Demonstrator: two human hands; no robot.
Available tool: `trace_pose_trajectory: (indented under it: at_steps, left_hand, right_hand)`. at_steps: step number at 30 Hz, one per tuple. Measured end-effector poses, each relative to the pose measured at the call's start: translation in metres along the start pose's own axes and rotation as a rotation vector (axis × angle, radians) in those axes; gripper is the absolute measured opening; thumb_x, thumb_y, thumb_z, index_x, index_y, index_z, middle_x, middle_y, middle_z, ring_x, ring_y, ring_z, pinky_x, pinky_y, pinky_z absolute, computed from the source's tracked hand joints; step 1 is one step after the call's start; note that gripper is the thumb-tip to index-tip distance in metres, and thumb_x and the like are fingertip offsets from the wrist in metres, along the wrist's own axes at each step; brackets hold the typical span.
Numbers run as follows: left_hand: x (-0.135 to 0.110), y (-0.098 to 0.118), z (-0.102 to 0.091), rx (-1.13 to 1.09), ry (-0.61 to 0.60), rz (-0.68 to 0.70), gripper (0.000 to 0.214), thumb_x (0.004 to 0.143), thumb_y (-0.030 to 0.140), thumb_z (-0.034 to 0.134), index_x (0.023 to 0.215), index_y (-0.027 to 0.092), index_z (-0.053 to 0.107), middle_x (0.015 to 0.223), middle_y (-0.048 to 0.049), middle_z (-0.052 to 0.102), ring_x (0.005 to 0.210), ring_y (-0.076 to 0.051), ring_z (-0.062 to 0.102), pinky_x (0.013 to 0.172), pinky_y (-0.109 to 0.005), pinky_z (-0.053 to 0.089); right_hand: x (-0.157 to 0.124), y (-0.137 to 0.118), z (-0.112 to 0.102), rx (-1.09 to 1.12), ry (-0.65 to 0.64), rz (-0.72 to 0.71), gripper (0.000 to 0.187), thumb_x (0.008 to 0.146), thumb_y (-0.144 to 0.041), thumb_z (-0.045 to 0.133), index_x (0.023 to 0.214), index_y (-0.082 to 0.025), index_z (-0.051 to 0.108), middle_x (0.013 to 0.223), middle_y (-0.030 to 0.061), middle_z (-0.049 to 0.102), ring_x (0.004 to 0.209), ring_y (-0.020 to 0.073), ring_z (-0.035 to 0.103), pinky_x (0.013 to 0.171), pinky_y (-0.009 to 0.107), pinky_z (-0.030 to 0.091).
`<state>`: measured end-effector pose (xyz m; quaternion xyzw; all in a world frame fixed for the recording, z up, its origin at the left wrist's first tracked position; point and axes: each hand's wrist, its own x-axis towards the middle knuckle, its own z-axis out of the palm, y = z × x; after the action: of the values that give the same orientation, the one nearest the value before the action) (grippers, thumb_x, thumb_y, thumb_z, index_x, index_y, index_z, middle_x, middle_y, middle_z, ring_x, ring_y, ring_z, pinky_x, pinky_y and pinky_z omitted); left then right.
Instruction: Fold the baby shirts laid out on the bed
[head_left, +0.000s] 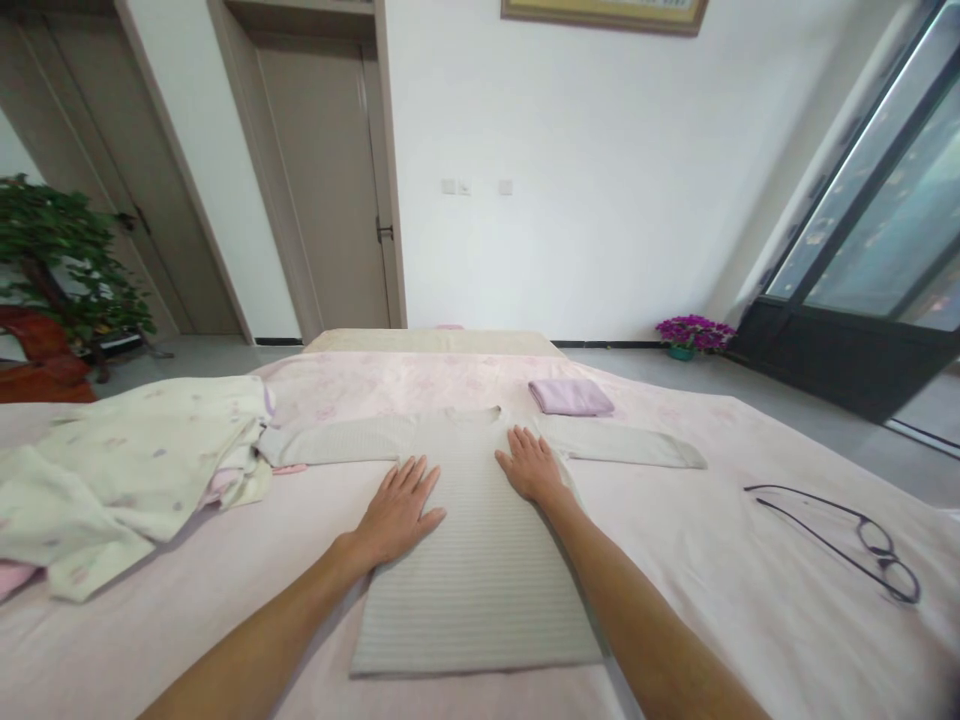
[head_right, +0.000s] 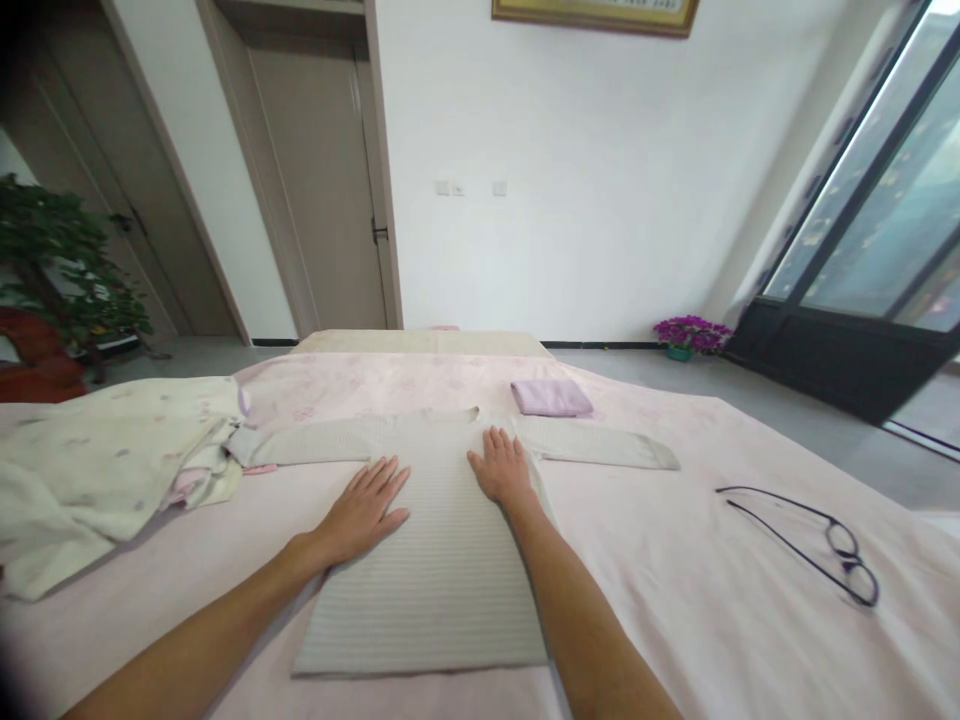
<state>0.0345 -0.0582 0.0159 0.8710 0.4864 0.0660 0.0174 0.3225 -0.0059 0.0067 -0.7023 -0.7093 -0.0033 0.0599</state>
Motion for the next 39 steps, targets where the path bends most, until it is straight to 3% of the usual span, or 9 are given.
trace_pose_trajectory:
  at_steps: [7,11,13,17,21,27,32,35,39]
  left_hand:
    - [-0.039,-0.001,-0.009,-0.060,-0.052,-0.001,0.067,0.096,0.062,0.033,0.154,0.028,0.032,0.164,-0.0091,0.020,0.151,-0.028,0.016,0.121,-0.055,0.014]
    - [-0.046,0.010,-0.014,-0.048,0.014,-0.049,0.061,0.097,0.056,0.036,0.150,0.026,0.041,0.160,-0.0096,0.032,0.150,-0.030,0.021,0.122,-0.057,0.013]
    - [-0.051,0.021,-0.019,-0.090,0.015,0.065,0.059,0.098,0.054,0.034,0.151,0.028,0.039,0.160,-0.0059,0.033,0.151,-0.027,0.019,0.123,-0.054,0.013]
    - [-0.063,0.046,-0.029,-0.208,-0.142,0.362,0.070,0.094,0.060,0.043,0.156,0.033,0.024,0.164,-0.0039,0.017,0.152,-0.028,0.011,0.123,-0.053,0.014]
    - [-0.066,0.054,-0.034,-0.233,-0.206,0.361,0.073,0.092,0.062,0.047,0.155,0.035,0.026,0.164,-0.0067,0.012,0.152,-0.031,0.011,0.122,-0.056,0.013]
    - [-0.051,0.029,-0.021,-0.159,-0.119,0.145,0.065,0.096,0.058,0.039,0.154,0.032,0.030,0.164,-0.0072,0.018,0.152,-0.027,0.014,0.123,-0.052,0.014]
    - [-0.034,-0.011,-0.004,-0.067,0.043,-0.200,0.062,0.096,0.053,0.038,0.150,0.023,0.039,0.162,-0.0119,0.026,0.150,-0.032,0.020,0.120,-0.053,0.020]
    - [-0.027,-0.036,-0.003,-0.029,0.212,-0.449,0.061,0.094,0.041,0.044,0.149,0.015,0.037,0.162,-0.0180,0.023,0.149,-0.037,0.019,0.118,-0.053,0.023]
    - [-0.025,-0.069,-0.009,-0.049,0.521,-0.665,0.066,0.092,0.031,0.048,0.150,0.008,0.028,0.161,-0.0250,0.016,0.149,-0.037,0.017,0.117,-0.051,0.024]
  right_hand:
    - [0.000,0.000,0.003,-0.001,0.030,0.008,0.070,0.100,-0.054,0.025,0.155,-0.012,0.028,0.163,0.0112,0.022,0.150,0.0237,0.016,0.120,0.043,0.005]
    - [0.001,0.001,0.002,0.002,0.030,0.000,0.070,0.100,-0.054,0.026,0.155,-0.011,0.029,0.162,0.0120,0.024,0.150,0.0241,0.015,0.120,0.043,0.006]
    - [0.001,0.001,0.002,0.002,0.019,0.005,0.071,0.099,-0.054,0.026,0.155,-0.012,0.029,0.162,0.0123,0.024,0.151,0.0243,0.015,0.119,0.043,0.007]
    - [0.002,0.001,0.002,-0.007,0.028,0.005,0.070,0.099,-0.055,0.027,0.155,-0.013,0.030,0.162,0.0116,0.024,0.150,0.0249,0.017,0.119,0.043,0.008]
    - [0.003,0.002,0.005,-0.027,0.050,0.001,0.069,0.099,-0.054,0.028,0.154,-0.012,0.031,0.162,0.0124,0.025,0.150,0.0251,0.018,0.119,0.043,0.008]
    - [0.005,0.003,0.007,-0.042,0.050,0.004,0.069,0.099,-0.053,0.029,0.154,-0.012,0.031,0.161,0.0122,0.027,0.149,0.0253,0.020,0.119,0.042,0.009]
    - [0.004,0.003,0.006,-0.054,0.058,-0.002,0.069,0.099,-0.053,0.027,0.154,-0.012,0.032,0.161,0.0126,0.028,0.149,0.0251,0.021,0.119,0.042,0.010]
    - [0.003,0.003,0.006,-0.055,0.058,0.000,0.069,0.099,-0.053,0.028,0.154,-0.012,0.032,0.161,0.0120,0.028,0.149,0.0251,0.021,0.119,0.042,0.010]
    - [0.004,0.004,0.007,-0.057,0.063,-0.008,0.068,0.099,-0.053,0.029,0.154,-0.012,0.033,0.160,0.0125,0.029,0.148,0.0260,0.023,0.119,0.042,0.013]
